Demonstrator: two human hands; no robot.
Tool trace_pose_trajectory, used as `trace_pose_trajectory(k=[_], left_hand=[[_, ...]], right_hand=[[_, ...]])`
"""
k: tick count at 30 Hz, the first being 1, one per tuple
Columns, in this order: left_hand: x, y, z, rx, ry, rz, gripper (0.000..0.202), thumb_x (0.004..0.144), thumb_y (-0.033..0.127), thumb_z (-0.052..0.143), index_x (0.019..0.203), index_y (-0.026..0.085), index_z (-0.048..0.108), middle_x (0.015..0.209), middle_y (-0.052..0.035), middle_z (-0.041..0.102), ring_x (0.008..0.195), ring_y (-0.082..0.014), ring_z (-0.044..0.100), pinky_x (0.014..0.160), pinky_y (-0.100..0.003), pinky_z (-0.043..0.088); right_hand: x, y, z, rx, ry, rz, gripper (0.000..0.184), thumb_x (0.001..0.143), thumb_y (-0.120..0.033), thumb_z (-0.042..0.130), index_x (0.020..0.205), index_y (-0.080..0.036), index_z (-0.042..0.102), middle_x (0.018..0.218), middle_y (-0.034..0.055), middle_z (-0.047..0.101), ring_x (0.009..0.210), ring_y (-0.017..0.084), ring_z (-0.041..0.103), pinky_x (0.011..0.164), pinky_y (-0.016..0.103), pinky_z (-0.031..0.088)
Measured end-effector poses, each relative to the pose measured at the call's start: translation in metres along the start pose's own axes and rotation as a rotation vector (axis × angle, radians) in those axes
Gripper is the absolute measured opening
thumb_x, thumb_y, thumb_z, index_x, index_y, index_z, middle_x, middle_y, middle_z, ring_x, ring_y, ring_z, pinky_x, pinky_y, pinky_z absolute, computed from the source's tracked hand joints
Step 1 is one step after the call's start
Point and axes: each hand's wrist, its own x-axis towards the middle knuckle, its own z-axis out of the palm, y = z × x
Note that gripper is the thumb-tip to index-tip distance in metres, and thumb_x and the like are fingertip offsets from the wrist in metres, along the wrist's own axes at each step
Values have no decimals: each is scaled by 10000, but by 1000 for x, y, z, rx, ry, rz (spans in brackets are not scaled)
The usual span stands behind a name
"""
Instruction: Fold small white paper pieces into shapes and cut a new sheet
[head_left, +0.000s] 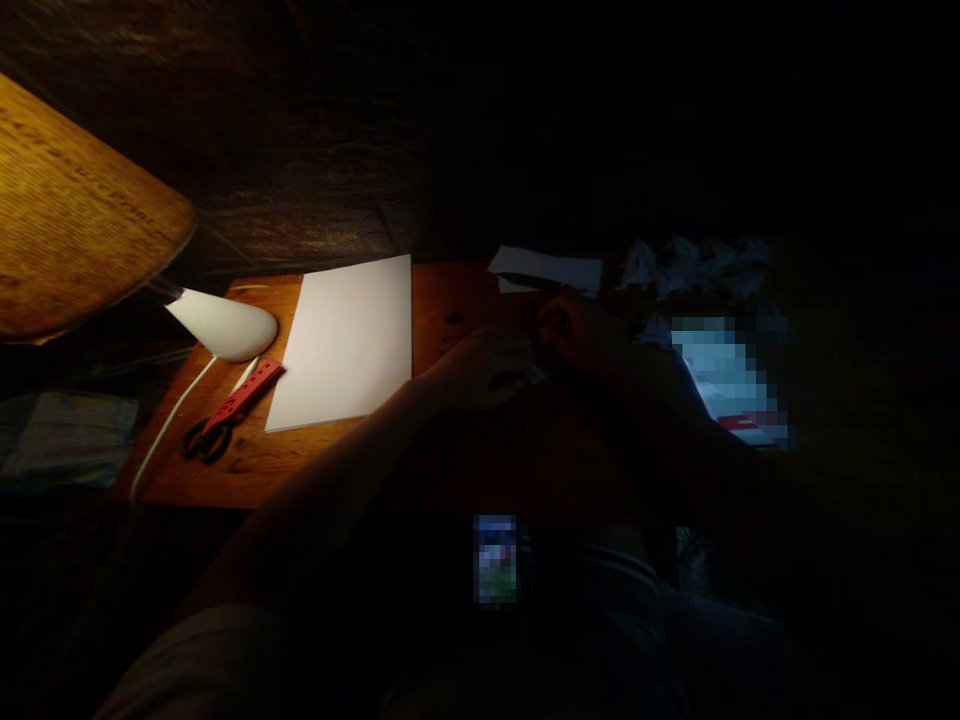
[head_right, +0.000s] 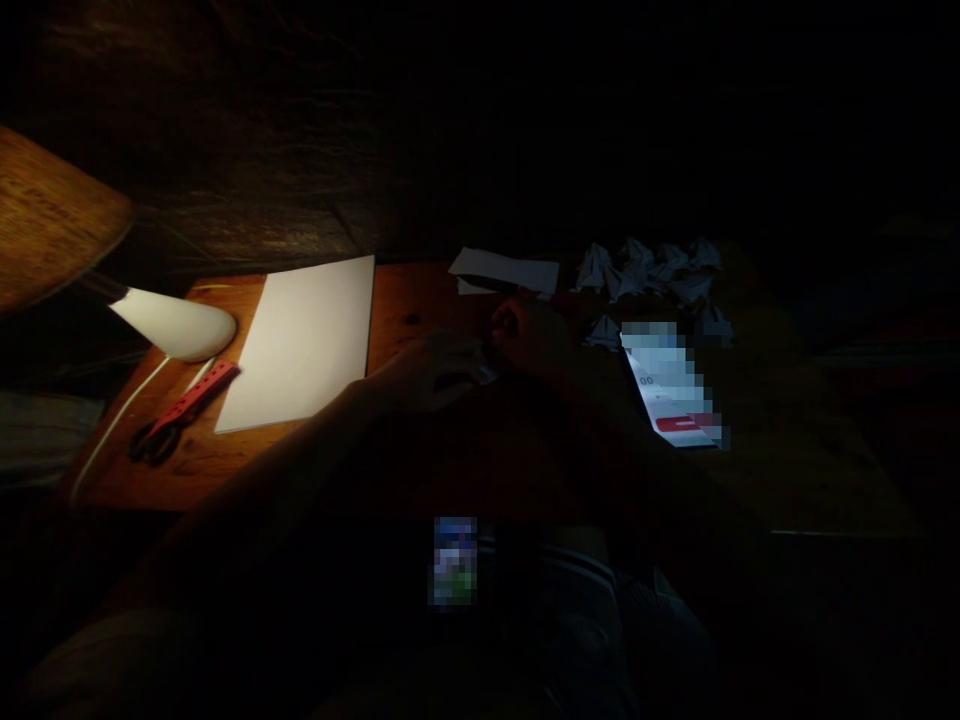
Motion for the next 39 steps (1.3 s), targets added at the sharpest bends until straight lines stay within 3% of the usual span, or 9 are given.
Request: trace_pose_trajectory(k=[9,18,23,31,39], left_hand=[[0,-1,0,10,10,1,209,1010,240,603,1109,238,787,1255,-92,782,1213,-284,730,1095,-479,554],[0,0,-1,-20,-2,-6,229,1010,236,601,1108,241,808,1245,-99,781,1198,-280,723,1123,-500,538],[0,1,-1,-26,21,4,237,1002,222,609,1121,244,813,1270,-93,784,1240,-283,717,1140,-492,538],[0,2,-1,-22,29,8,225,1005,228,618,1116,256,812,1280,-83,786,1233,-281,723,1121,-483,553],[0,-1,-1,2,12,-2,213,993,229,634,1119,262,803,1293,-72,783,1241,-280,722,1114,-474,542]], right_hand=[[-3,-11,0,-17,20,56,186,862,-189,729,1043,-215,764,1032,95,784,902,255,675,838,420,511],[3,0,-16,120,-144,22,187,933,-225,694,1095,-227,787,1119,99,771,958,256,683,890,419,539],[4,4,-14,138,-151,28,325,794,-264,846,1113,-226,800,1099,86,768,903,248,661,841,415,548],[3,4,-4,81,-34,21,251,789,-174,771,1034,-224,794,1025,65,779,838,218,641,796,387,523],[2,1,-4,58,-32,8,275,790,-164,759,1058,-210,801,1020,68,779,835,216,634,807,388,512]])
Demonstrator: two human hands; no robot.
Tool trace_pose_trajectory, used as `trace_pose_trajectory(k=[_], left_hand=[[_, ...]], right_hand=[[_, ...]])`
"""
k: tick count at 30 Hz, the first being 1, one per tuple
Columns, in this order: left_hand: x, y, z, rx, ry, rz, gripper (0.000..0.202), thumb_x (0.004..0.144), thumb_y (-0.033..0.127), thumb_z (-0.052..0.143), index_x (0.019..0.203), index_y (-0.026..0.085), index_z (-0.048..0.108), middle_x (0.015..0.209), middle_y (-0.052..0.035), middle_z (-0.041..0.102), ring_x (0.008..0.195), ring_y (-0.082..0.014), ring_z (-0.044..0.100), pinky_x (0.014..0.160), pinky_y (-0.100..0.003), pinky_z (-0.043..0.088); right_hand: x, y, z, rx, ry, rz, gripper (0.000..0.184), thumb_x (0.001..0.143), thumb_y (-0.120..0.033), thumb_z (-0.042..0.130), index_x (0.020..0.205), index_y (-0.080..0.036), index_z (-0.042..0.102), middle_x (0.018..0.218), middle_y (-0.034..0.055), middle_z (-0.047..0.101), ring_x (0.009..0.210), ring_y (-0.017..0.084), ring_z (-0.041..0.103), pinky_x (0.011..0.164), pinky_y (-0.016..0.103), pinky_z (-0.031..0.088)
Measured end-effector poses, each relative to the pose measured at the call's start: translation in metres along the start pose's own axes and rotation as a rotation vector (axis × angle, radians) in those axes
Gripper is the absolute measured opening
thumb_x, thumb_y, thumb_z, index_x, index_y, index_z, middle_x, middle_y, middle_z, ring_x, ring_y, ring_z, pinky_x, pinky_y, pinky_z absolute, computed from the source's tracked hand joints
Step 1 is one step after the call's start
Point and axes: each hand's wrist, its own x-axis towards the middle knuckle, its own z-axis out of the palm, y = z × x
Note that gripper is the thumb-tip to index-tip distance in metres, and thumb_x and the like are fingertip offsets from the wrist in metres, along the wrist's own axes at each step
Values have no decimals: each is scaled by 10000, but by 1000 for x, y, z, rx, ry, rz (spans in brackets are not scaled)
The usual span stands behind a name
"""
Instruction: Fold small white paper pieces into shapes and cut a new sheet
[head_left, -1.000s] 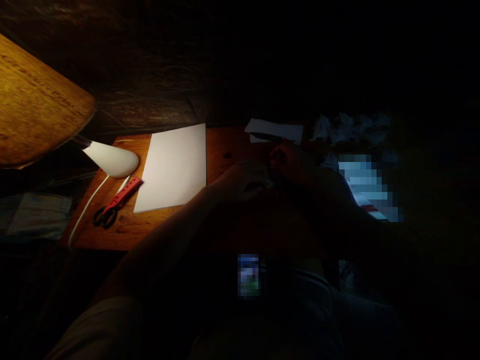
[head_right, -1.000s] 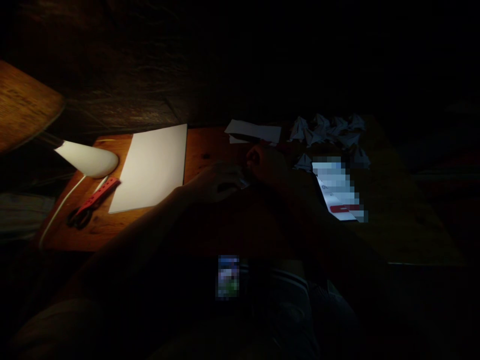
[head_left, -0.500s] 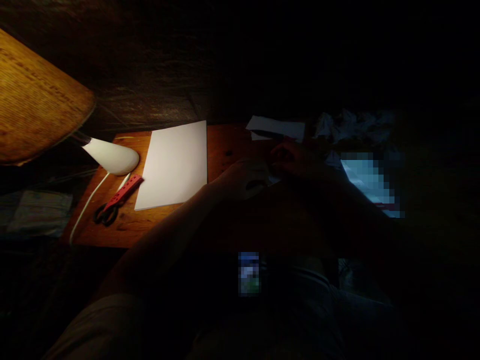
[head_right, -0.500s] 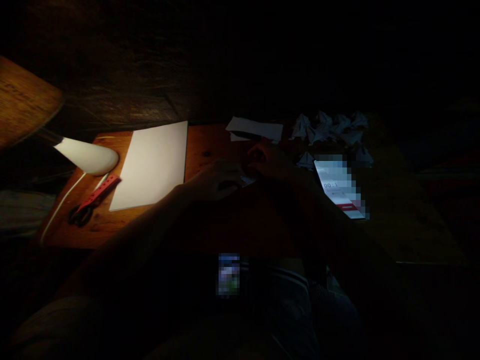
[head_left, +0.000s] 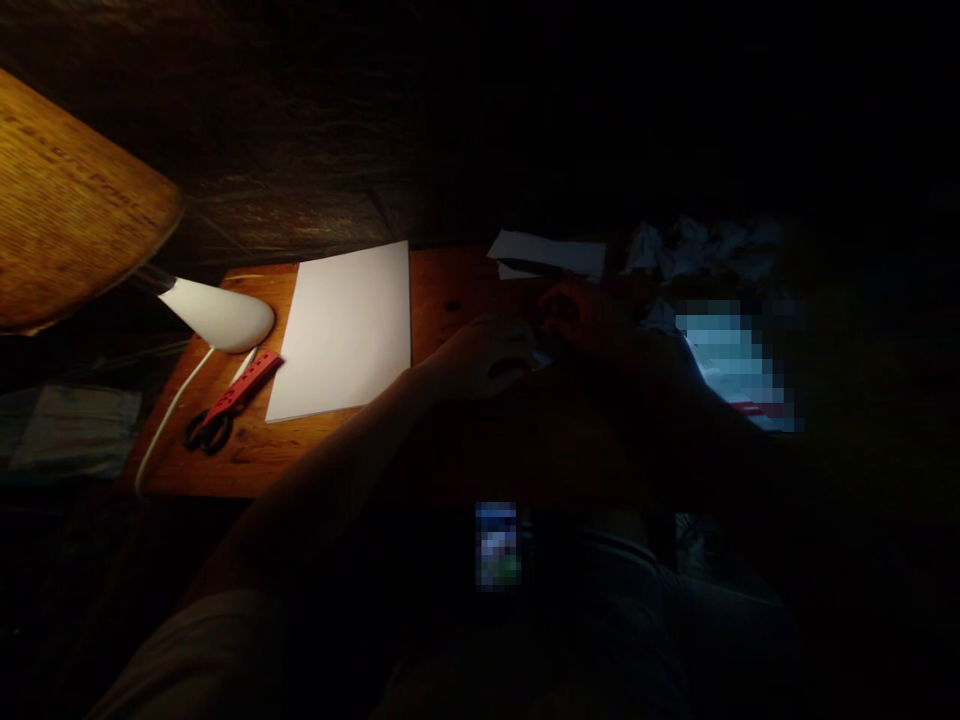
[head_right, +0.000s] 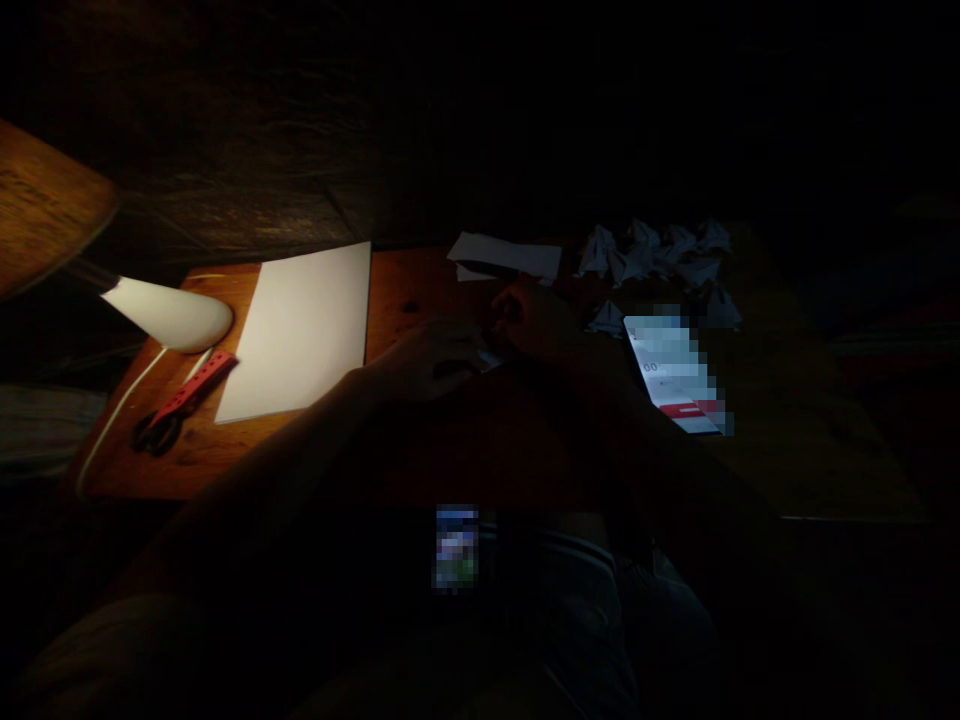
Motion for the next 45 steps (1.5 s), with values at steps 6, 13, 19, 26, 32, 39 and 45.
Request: trace_pose_trajectory(k=[6,13,19,26,32,39,45], left_hand=[[-1,0,0,-8,11,0,212,1003,228,622,1112,254,802,1291,-78,779,1253,-281,717,1124,-471,534],[0,0,0,-15,1,6,231,1007,222,616,1129,252,809,1286,-88,779,1260,-285,715,1131,-480,541],[0,3,1,58,-5,-2,219,1000,217,615,1128,251,789,1279,-82,764,1235,-278,699,1106,-457,532],[2,4,5,89,-25,-12,257,984,196,606,1155,243,792,1274,-97,758,1245,-296,681,1118,-486,526],[-2,7,-1,90,-24,-12,300,1006,203,598,1208,257,812,1322,-98,770,1288,-305,694,1143,-499,531],[-4,5,-4,82,-19,13,248,1016,206,610,1162,239,808,1271,-99,794,1226,-297,738,1109,-492,564],[-5,7,-4,93,0,5,236,1022,204,610,1170,249,789,1288,-83,795,1239,-286,740,1110,-472,570]], right_hand=[[0,1,-3,38,-22,10,267,800,-178,765,1061,-209,807,1032,76,778,840,219,632,794,385,517],[2,4,-13,129,-134,20,375,747,-293,870,1107,-200,816,1063,84,773,857,222,644,770,371,523],[2,3,-13,145,-134,26,376,712,-240,845,1083,-203,803,1036,59,747,831,191,618,779,354,519],[3,6,-11,147,-133,17,380,728,-197,826,1106,-207,790,1064,68,767,853,195,627,798,351,536],[1,5,-8,132,-106,15,411,717,-232,846,1122,-208,779,1067,71,753,851,208,643,781,360,531],[2,6,-12,169,-128,-26,428,700,-250,866,1116,-218,774,1073,74,765,854,215,644,788,364,539],[2,1,-9,182,-128,20,454,684,-343,907,1092,-215,757,1043,70,756,834,212,637,751,356,511]])
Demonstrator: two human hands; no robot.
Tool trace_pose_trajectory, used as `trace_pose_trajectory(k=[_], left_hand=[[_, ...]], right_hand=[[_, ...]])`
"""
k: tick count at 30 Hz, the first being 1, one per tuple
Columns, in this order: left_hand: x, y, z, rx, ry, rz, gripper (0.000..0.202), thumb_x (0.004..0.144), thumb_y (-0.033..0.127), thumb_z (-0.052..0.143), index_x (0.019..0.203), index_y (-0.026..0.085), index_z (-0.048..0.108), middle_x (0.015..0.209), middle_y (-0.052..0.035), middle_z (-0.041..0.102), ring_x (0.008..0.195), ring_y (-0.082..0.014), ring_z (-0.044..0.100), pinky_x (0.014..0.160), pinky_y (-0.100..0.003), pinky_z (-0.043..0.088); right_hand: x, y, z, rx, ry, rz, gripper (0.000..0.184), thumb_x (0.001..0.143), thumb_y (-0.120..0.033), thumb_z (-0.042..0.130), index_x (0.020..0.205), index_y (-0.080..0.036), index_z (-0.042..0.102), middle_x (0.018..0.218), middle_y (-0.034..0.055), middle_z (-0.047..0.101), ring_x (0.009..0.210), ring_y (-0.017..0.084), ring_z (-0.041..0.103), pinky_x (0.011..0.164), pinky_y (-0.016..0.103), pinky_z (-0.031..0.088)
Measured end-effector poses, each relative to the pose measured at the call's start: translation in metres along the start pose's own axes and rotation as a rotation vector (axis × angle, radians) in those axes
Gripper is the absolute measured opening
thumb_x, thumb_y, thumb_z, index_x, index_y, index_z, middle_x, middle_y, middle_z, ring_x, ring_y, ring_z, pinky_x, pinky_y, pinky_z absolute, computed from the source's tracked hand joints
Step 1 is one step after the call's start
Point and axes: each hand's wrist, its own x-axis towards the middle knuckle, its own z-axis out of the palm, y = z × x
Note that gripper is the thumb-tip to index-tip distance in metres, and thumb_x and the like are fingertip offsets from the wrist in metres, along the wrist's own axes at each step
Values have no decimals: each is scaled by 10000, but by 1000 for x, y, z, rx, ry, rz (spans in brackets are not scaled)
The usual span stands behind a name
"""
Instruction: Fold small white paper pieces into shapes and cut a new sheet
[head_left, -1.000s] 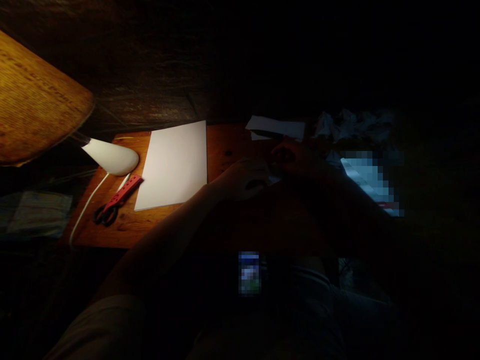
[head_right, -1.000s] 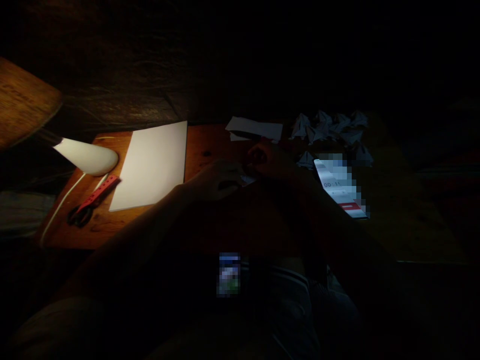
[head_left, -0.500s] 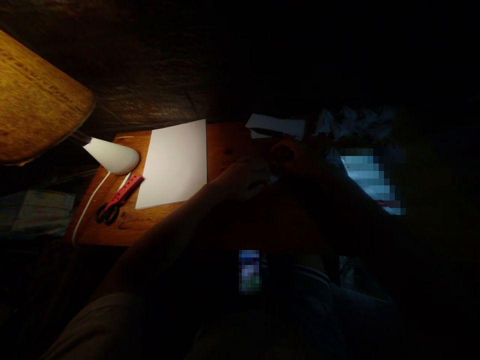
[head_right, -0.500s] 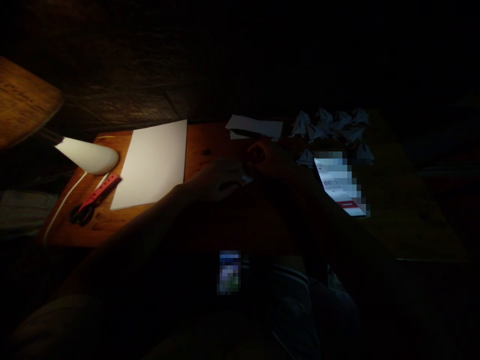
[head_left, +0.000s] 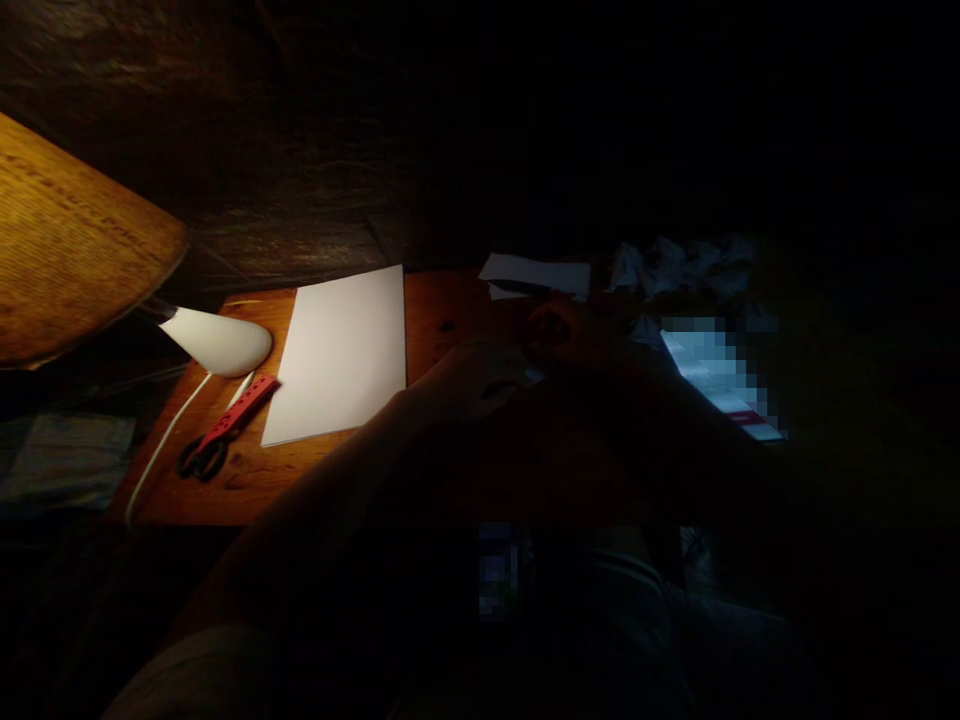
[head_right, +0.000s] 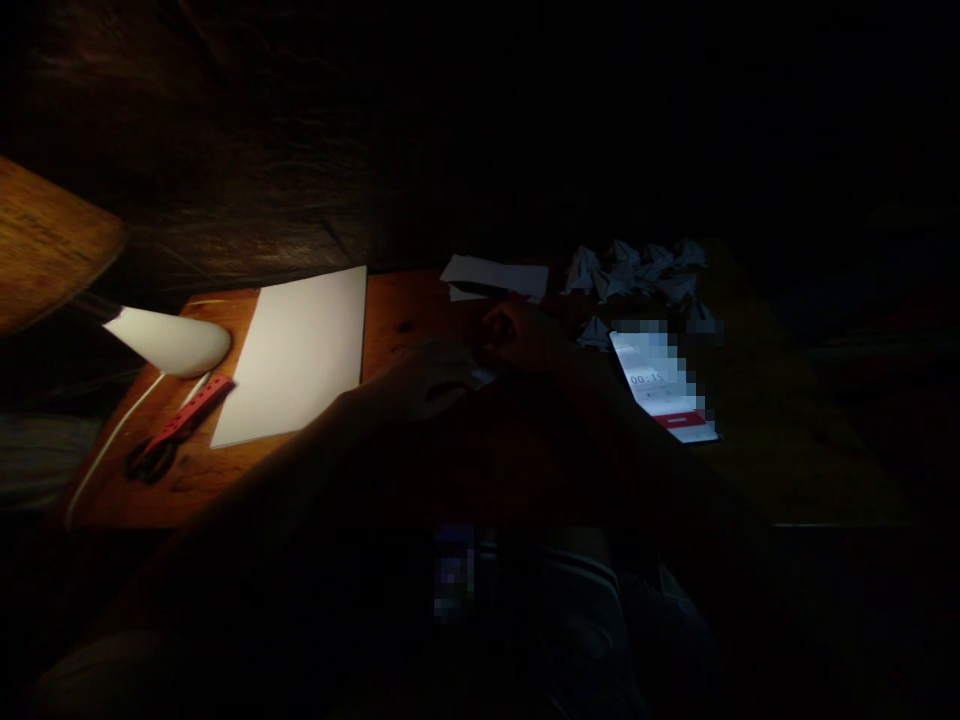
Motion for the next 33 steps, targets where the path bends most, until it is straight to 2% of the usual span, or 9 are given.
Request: trace_pose_trajectory(k=[3,8,13,16,20,23,28,31,33], left_hand=[[1,1,-1,4,-16,-7,237,1026,209,615,1187,250,783,1280,-80,797,1236,-274,739,1109,-459,568],[1,-1,-2,14,-40,-4,230,1026,209,625,1182,235,792,1281,-93,801,1268,-279,739,1126,-457,570],[-4,-5,3,7,-1,-12,285,1031,210,636,1259,259,800,1370,-97,802,1321,-298,735,1150,-514,574],[-5,-8,7,6,21,6,307,1027,200,638,1274,282,801,1453,-89,776,1398,-301,703,1171,-530,559],[-1,-10,9,-7,63,25,254,1015,211,655,1185,289,827,1414,-79,783,1421,-313,668,1195,-571,531],[0,-10,9,1,109,9,206,1015,243,677,1127,288,844,1372,-92,761,1349,-311,669,1155,-555,543],[-1,-11,9,-2,213,-46,161,1048,305,668,1029,247,817,1280,-104,714,1234,-293,673,1085,-530,564],[-1,-15,13,-28,308,-131,128,1017,319,710,1112,242,750,1291,-106,712,1221,-296,681,1062,-523,582],[0,-19,16,-67,417,-198,300,977,367,771,1227,225,687,1312,-137,719,1231,-313,693,1050,-519,599]], right_hand=[[0,-2,1,-12,13,5,484,666,-389,937,1076,-214,750,1050,79,745,857,225,646,748,366,504],[2,0,4,-4,32,-1,472,657,-365,927,1067,-215,747,1027,70,755,843,214,646,739,353,495],[2,4,3,-35,8,-68,392,713,-322,872,1082,-211,804,1019,77,785,867,229,689,766,358,522],[-1,5,-4,-26,-56,-181,305,788,-291,820,1087,-235,852,1090,89,809,981,260,735,905,411,576],[-6,4,-8,-109,-55,-240,224,834,-277,829,1051,-278,884,1144,96,797,1130,310,729,1067,496,564],[-6,4,-6,-175,-28,-236,228,786,-188,825,999,-262,861,1138,103,779,1133,323,722,1065,505,567],[-7,-1,-6,-141,-45,-167,172,783,-193,815,940,-239,763,1065,88,787,992,291,722,928,464,587],[-8,-6,-6,-62,-39,-159,210,763,-146,777,938,-240,710,1011,63,775,919,266,707,868,437,581],[-8,-8,-5,11,-14,-179,237,752,-144,783,945,-246,689,1012,50,769,942,265,705,885,435,584]])
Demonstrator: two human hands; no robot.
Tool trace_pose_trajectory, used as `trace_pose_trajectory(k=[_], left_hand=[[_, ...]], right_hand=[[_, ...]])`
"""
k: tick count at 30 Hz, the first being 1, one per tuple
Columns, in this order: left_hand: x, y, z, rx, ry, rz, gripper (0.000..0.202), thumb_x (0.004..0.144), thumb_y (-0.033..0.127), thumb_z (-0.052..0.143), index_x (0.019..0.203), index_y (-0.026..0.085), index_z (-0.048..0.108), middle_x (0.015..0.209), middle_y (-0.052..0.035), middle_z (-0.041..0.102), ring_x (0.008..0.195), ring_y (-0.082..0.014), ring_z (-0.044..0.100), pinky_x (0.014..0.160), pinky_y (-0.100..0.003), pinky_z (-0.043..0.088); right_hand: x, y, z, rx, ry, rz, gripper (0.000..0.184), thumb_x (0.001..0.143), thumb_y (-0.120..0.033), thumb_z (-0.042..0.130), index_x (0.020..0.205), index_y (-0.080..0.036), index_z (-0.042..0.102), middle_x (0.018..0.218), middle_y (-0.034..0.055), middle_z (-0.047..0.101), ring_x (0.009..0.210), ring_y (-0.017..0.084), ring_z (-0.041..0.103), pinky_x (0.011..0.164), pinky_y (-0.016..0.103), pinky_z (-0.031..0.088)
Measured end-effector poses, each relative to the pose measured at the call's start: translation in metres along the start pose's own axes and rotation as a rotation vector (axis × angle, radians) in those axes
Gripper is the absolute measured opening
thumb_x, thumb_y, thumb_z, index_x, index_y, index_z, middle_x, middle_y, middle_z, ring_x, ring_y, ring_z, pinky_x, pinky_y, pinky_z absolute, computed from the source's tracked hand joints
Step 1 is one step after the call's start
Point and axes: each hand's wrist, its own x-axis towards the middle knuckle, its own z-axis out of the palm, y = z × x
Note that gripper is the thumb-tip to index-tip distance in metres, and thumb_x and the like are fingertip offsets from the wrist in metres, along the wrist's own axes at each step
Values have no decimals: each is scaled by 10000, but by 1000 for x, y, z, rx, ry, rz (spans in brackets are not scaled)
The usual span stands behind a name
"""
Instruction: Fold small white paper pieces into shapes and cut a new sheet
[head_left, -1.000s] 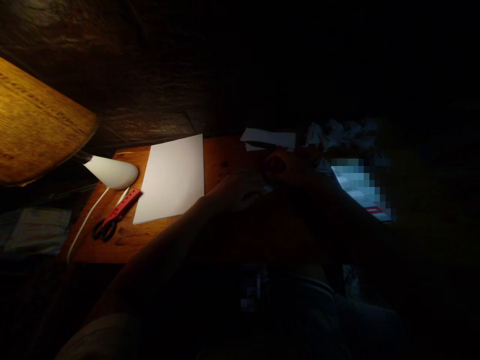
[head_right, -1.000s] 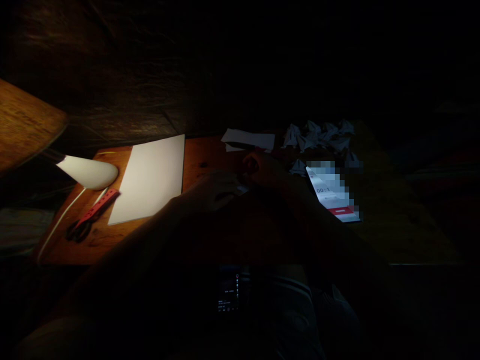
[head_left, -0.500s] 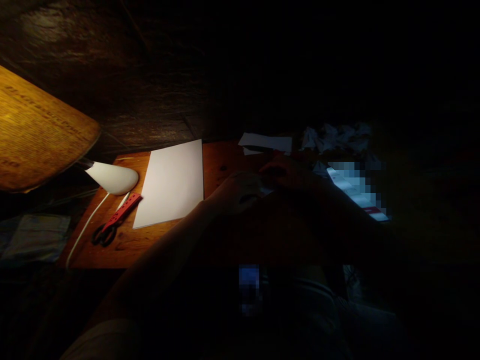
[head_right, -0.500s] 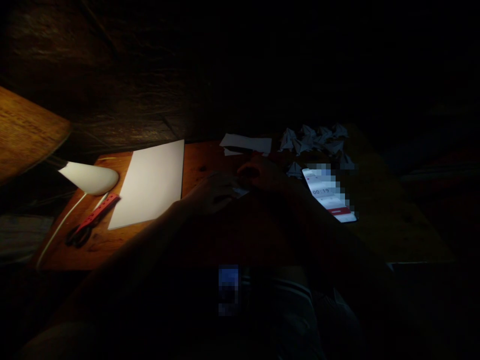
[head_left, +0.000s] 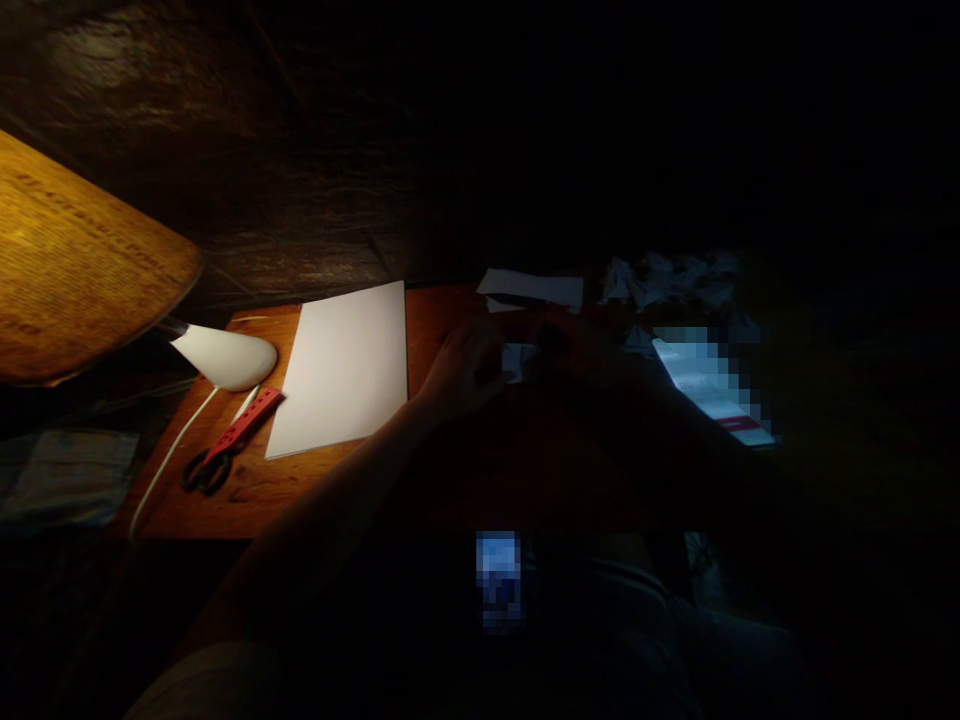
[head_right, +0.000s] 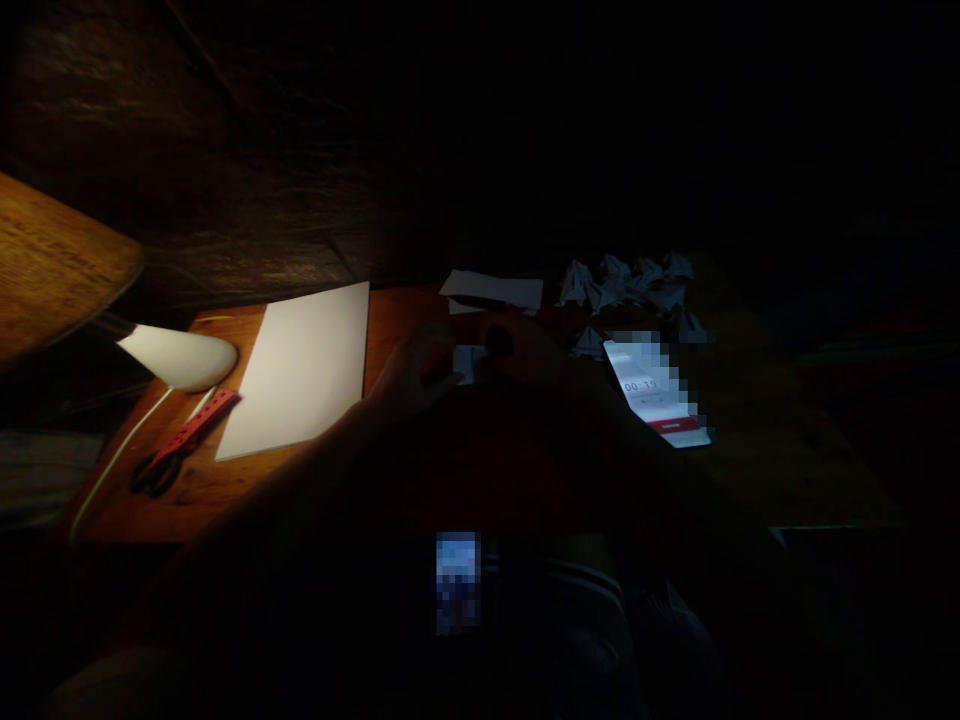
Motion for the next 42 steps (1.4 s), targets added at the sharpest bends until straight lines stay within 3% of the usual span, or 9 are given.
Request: trace_pose_trajectory(k=[4,7,9,12,18,25,32,37,42], left_hand=[[0,-7,4,-115,78,-116,486,934,446,825,1316,198,654,1260,-143,782,1126,-290,756,947,-443,636],[1,-9,5,-135,-23,-165,245,973,442,776,998,202,736,907,-53,798,805,-201,726,718,-326,577],[1,-9,4,-122,-14,-192,304,989,453,754,834,195,712,767,-24,747,704,-172,670,641,-300,520],[2,-7,3,-131,55,-214,273,1000,427,743,872,186,739,833,-30,782,769,-183,710,700,-306,565],[5,-7,0,-153,60,-133,98,972,258,743,1035,190,776,1087,-76,826,992,-216,779,899,-373,650],[5,-14,-1,-146,145,-139,302,869,59,581,1051,199,777,1092,-59,835,1060,-214,792,975,-379,653],[3,-15,2,-112,-2,-60,246,947,114,593,1036,196,807,1143,-77,859,1058,-221,817,962,-375,659],[3,-12,1,29,-123,-39,175,980,206,701,1109,209,820,1238,-107,843,1208,-296,776,1092,-516,616],[2,-11,0,115,-202,-18,298,1012,245,703,1295,214,791,1406,-129,798,1359,-334,708,1172,-577,558]], right_hand=[[0,-5,6,166,55,-53,239,793,-229,817,998,-250,696,1081,58,775,1029,268,726,948,448,598],[-1,-8,8,231,20,-74,212,824,-306,831,998,-246,726,1082,64,795,1003,256,743,936,432,608],[-2,-10,7,234,-14,-81,267,820,-388,865,1011,-241,751,1099,72,809,987,261,747,920,430,609],[-4,-13,8,200,-19,-115,380,773,-462,919,1052,-240,786,1153,79,821,1048,288,749,961,445,602],[-7,-20,9,35,108,-98,136,934,-383,778,936,-255,822,1025,58,819,943,244,737,884,396,578],[-8,-24,3,-408,31,-287,131,906,-168,712,916,-232,826,1102,94,824,1048,285,737,885,408,529],[-8,-23,3,-488,-140,-363,111,915,-173,763,1000,-207,827,1110,104,815,1068,281,719,925,399,522],[-10,-20,0,-390,-243,-304,235,953,-375,847,1112,-201,852,1242,121,799,1079,287,735,938,406,546],[-8,-14,3,-376,-239,-288,80,965,-258,794,1004,-222,853,1219,100,784,1066,265,723,927,393,522]])
